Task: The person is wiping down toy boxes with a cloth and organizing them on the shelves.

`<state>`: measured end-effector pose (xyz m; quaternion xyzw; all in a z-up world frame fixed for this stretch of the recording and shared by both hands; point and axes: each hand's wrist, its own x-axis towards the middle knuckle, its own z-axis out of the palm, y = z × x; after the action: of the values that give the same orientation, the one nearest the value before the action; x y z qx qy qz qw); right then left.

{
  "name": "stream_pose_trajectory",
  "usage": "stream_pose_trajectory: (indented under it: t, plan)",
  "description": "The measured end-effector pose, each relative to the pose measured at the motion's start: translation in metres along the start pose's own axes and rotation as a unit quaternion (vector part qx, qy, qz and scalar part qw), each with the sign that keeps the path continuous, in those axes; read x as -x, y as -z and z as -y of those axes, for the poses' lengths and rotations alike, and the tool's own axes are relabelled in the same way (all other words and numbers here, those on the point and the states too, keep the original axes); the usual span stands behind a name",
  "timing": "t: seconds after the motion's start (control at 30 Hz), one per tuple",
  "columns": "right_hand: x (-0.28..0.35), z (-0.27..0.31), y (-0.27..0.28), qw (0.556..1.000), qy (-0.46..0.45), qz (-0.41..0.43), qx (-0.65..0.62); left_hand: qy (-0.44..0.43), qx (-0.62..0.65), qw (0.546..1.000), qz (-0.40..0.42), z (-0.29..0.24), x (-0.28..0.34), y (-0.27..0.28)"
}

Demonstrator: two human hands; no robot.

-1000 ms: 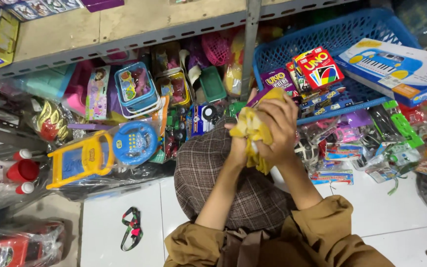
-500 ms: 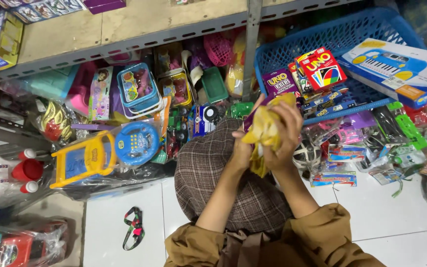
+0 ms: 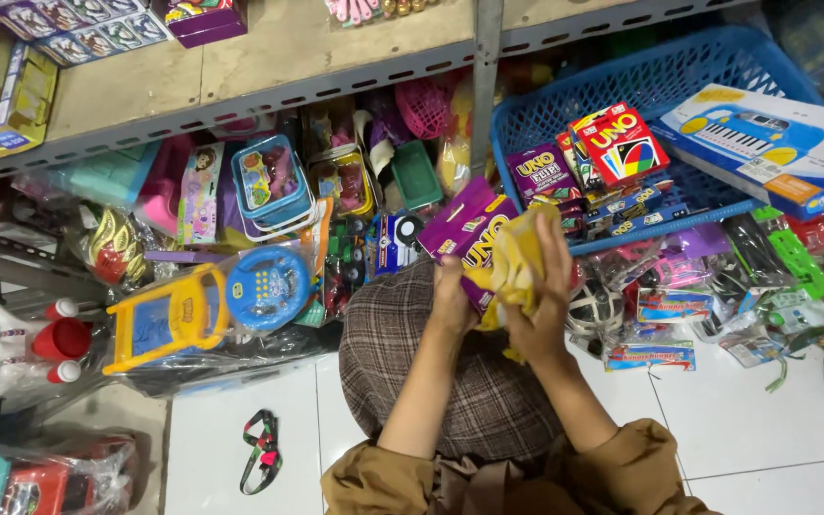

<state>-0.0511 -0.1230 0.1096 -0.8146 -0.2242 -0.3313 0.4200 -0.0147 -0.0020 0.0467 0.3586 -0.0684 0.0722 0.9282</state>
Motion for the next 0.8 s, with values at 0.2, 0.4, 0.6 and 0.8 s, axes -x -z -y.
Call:
stream_pose_trajectory:
  t: [0.2,0.4,0.6,0.8]
  plan:
    - [0.006,-0.060,-0.010,0.929,-0.193,-0.017,-0.315,0.045,0.096,0.993,0.042,-0.011,0.000,-0.014]
    - [0.026,-0.044,-0.042,0.796,-0.320,-0.172,-0.485,-0.020,0.125,0.990,-0.066,-0.025,-0.014,-0.039]
    - [0.058,-0.021,-0.058,0.755,-0.337,-0.252,-0.504,-0.031,0.206,0.978,-0.006,-0.029,-0.022,-0.039]
    - [0.060,-0.001,-0.053,0.884,-0.212,-0.265,-0.322,-0.082,-0.149,0.952,-0.254,0.025,-0.037,0.012]
